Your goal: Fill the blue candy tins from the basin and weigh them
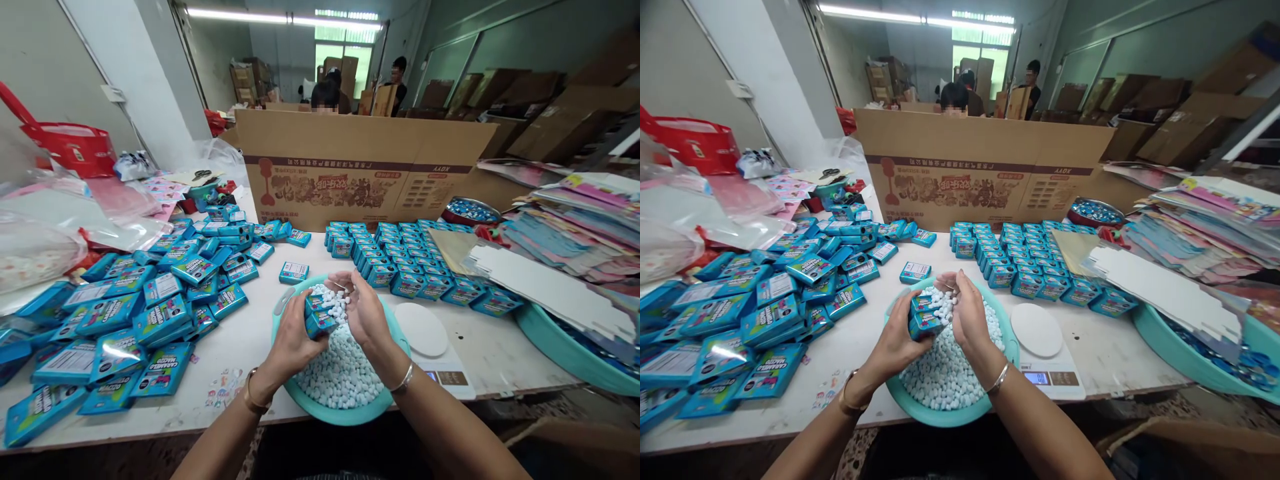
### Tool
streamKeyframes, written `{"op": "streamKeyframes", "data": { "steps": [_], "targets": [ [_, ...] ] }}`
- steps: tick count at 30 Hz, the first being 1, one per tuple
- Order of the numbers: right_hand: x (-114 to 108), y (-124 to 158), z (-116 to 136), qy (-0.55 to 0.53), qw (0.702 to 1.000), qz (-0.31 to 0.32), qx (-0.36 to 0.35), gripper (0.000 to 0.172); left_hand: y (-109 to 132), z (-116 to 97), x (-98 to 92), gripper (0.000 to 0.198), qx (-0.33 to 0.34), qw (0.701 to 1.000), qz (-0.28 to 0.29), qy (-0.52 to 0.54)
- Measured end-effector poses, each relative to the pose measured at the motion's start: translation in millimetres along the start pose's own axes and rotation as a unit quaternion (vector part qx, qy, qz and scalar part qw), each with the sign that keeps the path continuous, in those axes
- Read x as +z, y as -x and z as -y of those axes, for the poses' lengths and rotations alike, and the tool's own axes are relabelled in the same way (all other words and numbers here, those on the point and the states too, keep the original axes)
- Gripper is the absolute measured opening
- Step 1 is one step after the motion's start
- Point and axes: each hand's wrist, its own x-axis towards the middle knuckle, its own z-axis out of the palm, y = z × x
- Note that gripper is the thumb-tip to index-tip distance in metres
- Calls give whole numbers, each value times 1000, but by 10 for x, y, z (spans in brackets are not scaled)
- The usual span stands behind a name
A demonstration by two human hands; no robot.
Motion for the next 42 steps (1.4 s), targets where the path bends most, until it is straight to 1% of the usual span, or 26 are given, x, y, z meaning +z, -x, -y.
{"op": "streamKeyframes", "data": {
  "steps": [7, 10, 11, 13, 15, 16, 17, 18, 20, 22, 23, 24, 25, 26, 27, 28, 29, 30, 32, 33, 34, 36, 37, 38, 40, 42],
  "targets": [
    [74, -12, 22, -32, 999, 15, 23, 33, 0, 3, 1, 80, 1, 1000, 11, -21],
    [23, -6, 36, -32, 998, 36, 33, 33, 35, 24, -10, 83, -1, 1000, 19, -14],
    [-34, -16, 39, -28, 998, 40, 33, 34, 54, 32, -19, 83, -1, 1000, 23, -8],
    [-218, -57, 28, 4, 999, 33, 18, 35, 103, 49, -43, 83, -1, 1000, 24, 12],
    [-470, -114, -22, 104, 994, 18, -15, 36, 160, 72, -66, 80, -4, 999, 19, 42],
    [-602, -135, -64, 186, 982, 22, -30, 36, 189, 86, -74, 78, -5, 998, 16, 62],
    [-725, -145, -113, 278, 958, 46, -43, 37, 217, 101, -80, 75, -7, 996, 11, 86],
    [-830, -138, -167, 369, 924, 85, -55, 39, 243, 117, -84, 71, -11, 994, 6, 113],
    [-967, -70, -268, 518, 832, 184, -74, 46, 287, 151, -89, 66, -24, 986, -3, 165],
    [-1000, 43, -339, 610, 743, 263, -81, 55, 313, 181, -98, 66, -41, 978, -10, 203],
    [-987, 99, -360, 640, 709, 285, -80, 58, 319, 194, -104, 68, -48, 974, -12, 219],
    [-964, 143, -374, 660, 685, 298, -76, 60, 319, 204, -111, 70, -54, 970, -13, 235],
    [-937, 171, -384, 670, 673, 305, -69, 60, 315, 211, -118, 71, -59, 965, -17, 253],
    [-912, 179, -393, 672, 672, 307, -61, 56, 305, 216, -126, 72, -62, 960, -20, 272],
    [-892, 168, -402, 664, 681, 304, -51, 49, 293, 218, -135, 72, -64, 955, -20, 290],
    [-878, 142, -413, 647, 701, 299, -39, 40, 279, 216, -144, 72, -67, 950, -16, 304],
    [-869, 105, -423, 618, 729, 294, -20, 32, 265, 211, -155, 72, -71, 948, -10, 312],
    [-864, 65, -432, 580, 763, 286, 8, 25, 252, 204, -166, 71, -74, 947, -4, 312],
    [-851, -3, -427, 477, 836, 255, 88, 16, 232, 181, -189, 71, -80, 952, 7, 295],
    [-838, -23, -409, 416, 870, 226, 140, 14, 226, 167, -199, 70, -80, 956, 8, 281],
    [-819, -33, -379, 354, 896, 186, 193, 14, 221, 150, -206, 70, -77, 962, 7, 262],
    [-760, -27, -288, 239, 928, 95, 270, 20, 212, 113, -210, 67, -62, 976, 4, 210],
    [-720, -16, -234, 188, 938, 54, 287, 24, 206, 94, -205, 65, -50, 982, 3, 180],
    [-673, -4, -180, 143, 946, 16, 291, 27, 197, 75, -196, 64, -36, 988, 3, 150],
    [-559, 21, -87, 65, 961, -44, 265, 31, 171, 38, -163, 65, -13, 996, 3, 94],
    [-423, 44, -33, -5, 972, -86, 216, 31, 134, 7, -115, 67, -6, 999, 7, 44]
  ]
}}
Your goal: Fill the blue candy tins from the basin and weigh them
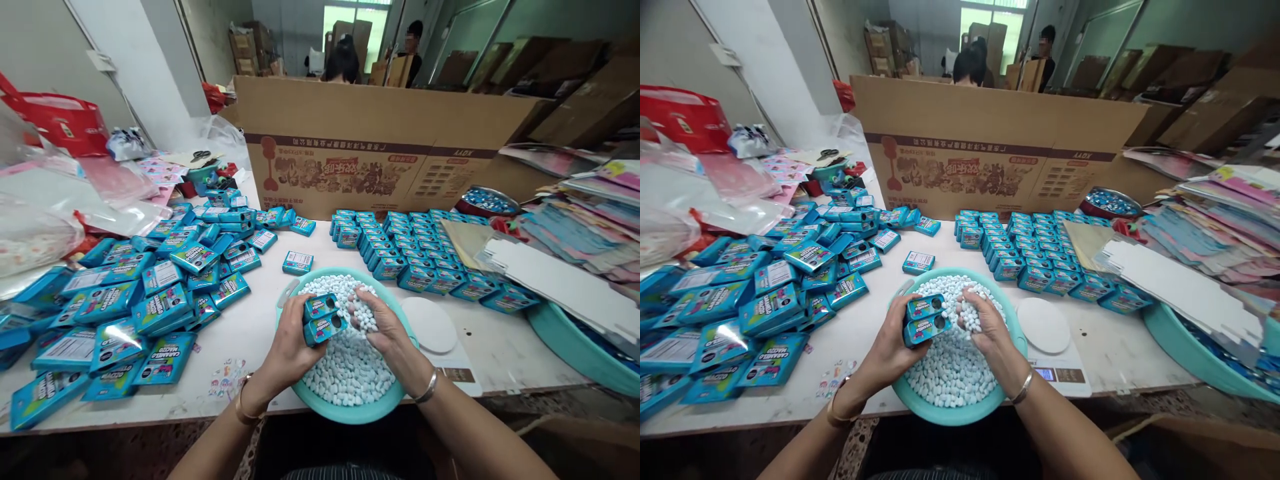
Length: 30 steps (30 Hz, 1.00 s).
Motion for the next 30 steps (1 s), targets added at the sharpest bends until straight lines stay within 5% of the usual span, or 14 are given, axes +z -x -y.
{"op": "streamKeyframes", "data": {
  "steps": [4, 11, 30],
  "targets": [
    [257, 92, -26, -107, 989, 9, -105, 31, -88, -43, 109, 64, -9, 997, 24, -73],
    [435, 179, -29, -108, 973, 46, -200, 27, -114, -31, 164, 69, 3, 999, -4, -38],
    [475, 242, 111, 16, 967, 129, -219, 23, -165, 9, 167, 70, -7, 1000, 0, -9]
  ]
}}
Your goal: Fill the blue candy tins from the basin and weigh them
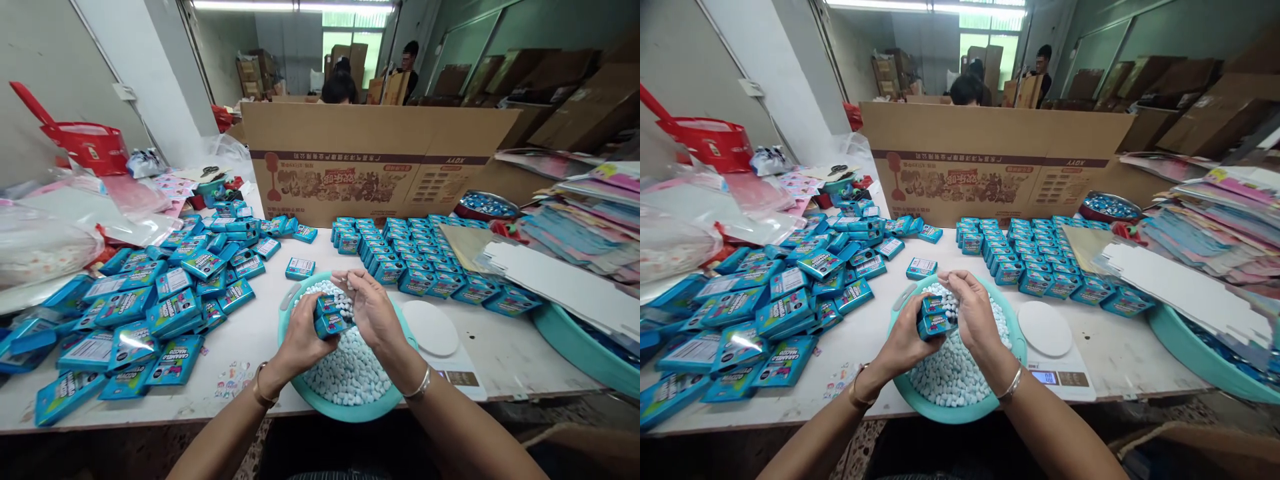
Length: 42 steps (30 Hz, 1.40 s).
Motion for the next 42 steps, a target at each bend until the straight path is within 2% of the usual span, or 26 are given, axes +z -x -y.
{"op": "streamKeyframes", "data": {
  "steps": [5, 10, 12, 14, 15, 16, 19, 21, 22, 24, 25, 27, 31, 34, 36, 38, 40, 42],
  "targets": [
    [-39, 22, 28, -10, 1000, 17, 1, 23, -13, -21, -72, 68, 15, 1000, 8, -13],
    [-204, 17, 105, -13, 1000, 4, 27, 26, 49, 8, -81, 66, -10, 996, 21, 82],
    [-386, -24, 72, 32, 999, -19, 11, 28, 92, 15, -94, 65, -31, 989, 29, 141],
    [-627, -60, -22, 163, 986, -23, -13, 31, 128, 24, -118, 66, -47, 981, 33, 185],
    [-753, -63, -86, 257, 966, -8, -27, 32, 140, 31, -132, 68, -52, 978, 33, 201],
    [-870, -53, -156, 356, 933, 21, -41, 33, 146, 39, -146, 69, -57, 975, 31, 215],
    [-1092, 55, -351, 593, 785, 165, -69, 37, 141, 74, -178, 76, -77, 963, 27, 257],
    [-1112, 148, -438, 668, 698, 248, -70, 35, 125, 95, -187, 81, -94, 955, 34, 279],
    [-1095, 182, -467, 687, 670, 272, -67, 32, 116, 103, -188, 82, -101, 953, 40, 283],
    [-1048, 210, -505, 699, 652, 288, -58, 29, 96, 108, -187, 84, -109, 952, 54, 282],
    [-1031, 204, -519, 693, 659, 287, -51, 28, 85, 105, -189, 84, -110, 952, 61, 278],
    [-1022, 163, -542, 659, 699, 276, -34, 23, 64, 90, -201, 80, -101, 958, 75, 257],
    [-1046, 61, -540, 492, 840, 226, 30, 8, 39, 40, -286, 73, -71, 972, 99, 200],
    [-1007, 7, -452, 330, 917, 151, 164, 18, 57, 4, -360, 71, -56, 983, 100, 145],
    [-938, -25, -356, 208, 942, 77, 251, 24, 79, -13, -376, 71, -52, 987, 102, 112],
    [-839, -59, -249, 78, 954, 3, 291, 25, 96, -21, -354, 72, -53, 988, 108, 93],
    [-711, -86, -155, -29, 954, -62, 290, 20, 102, -21, -300, 72, -51, 990, 108, 74],
    [-563, -94, -94, -99, 954, -116, 259, 14, 95, -20, -228, 72, -46, 992, 106, 57]
  ]
}}
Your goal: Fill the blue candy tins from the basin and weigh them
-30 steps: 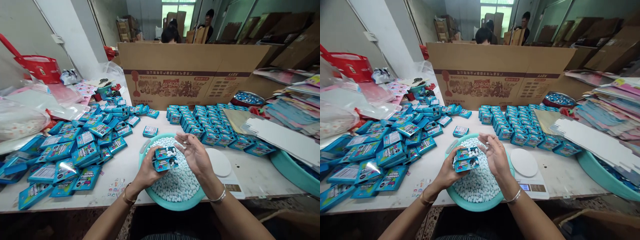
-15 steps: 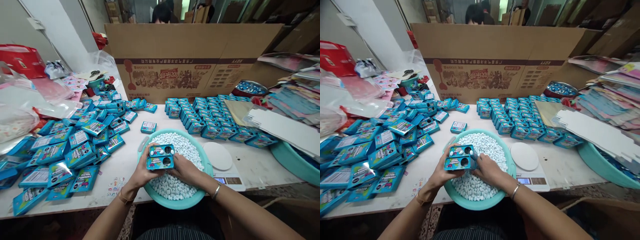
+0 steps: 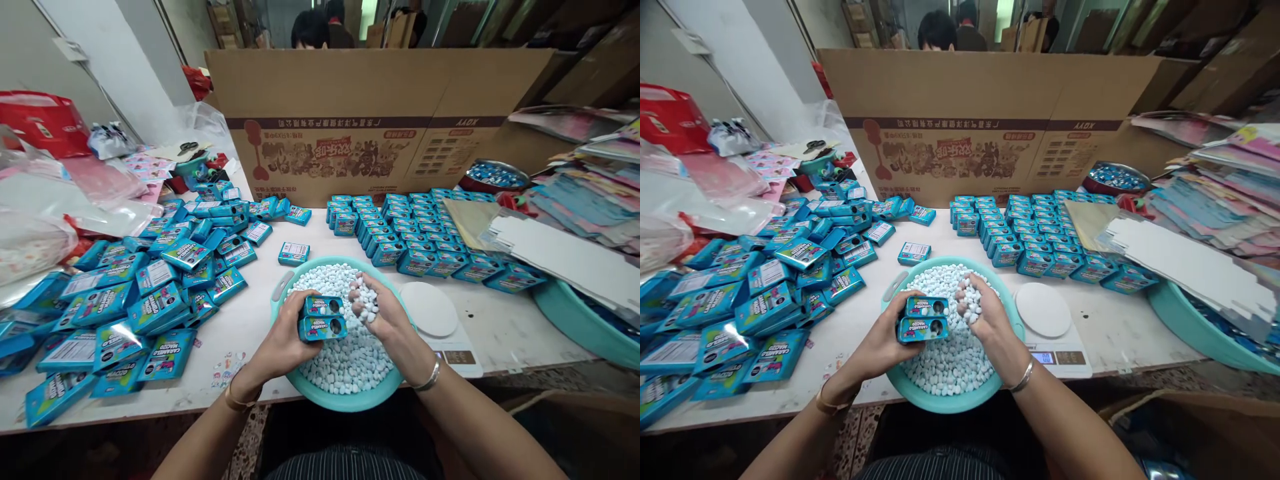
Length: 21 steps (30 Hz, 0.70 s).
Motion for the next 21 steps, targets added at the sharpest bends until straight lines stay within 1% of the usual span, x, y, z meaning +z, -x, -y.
{"op": "streamKeyframes", "data": {
  "steps": [1, 3, 5, 6, 9, 11, 13, 16, 17, 21],
  "targets": [
    [75, 24, -8, -27, 999, -11, -28, 13, -14, 2, 33, 73, 4, 1000, -5, -6],
    [211, 69, -50, -57, 993, -22, -105, 15, -39, -1, 88, 74, 14, 1000, -16, -8],
    [321, 102, -99, -66, 982, -18, -176, 18, -56, -14, 116, 75, 21, 1000, -17, 12],
    [363, 115, -116, -68, 977, -15, -199, 19, -59, -23, 119, 75, 21, 999, -9, 30],
    [438, 149, -123, -55, 972, 2, -227, 20, -60, -45, 104, 73, 6, 995, 17, 97],
    [454, 181, -112, -30, 969, 16, -243, 20, -63, -47, 102, 73, -14, 990, 18, 140],
    [461, 222, -115, -7, 965, 30, -261, 20, -74, -38, 127, 73, -34, 985, -3, 167],
    [475, 278, -149, 21, 960, 45, -277, 20, -99, -23, 203, 73, -32, 987, -59, 144],
    [482, 288, -162, 30, 958, 45, -283, 20, -108, -21, 231, 74, -27, 988, -69, 135],
    [506, 270, -178, 53, 948, 38, -310, 18, -135, -36, 289, 73, -29, 987, -70, 141]
  ]
}}
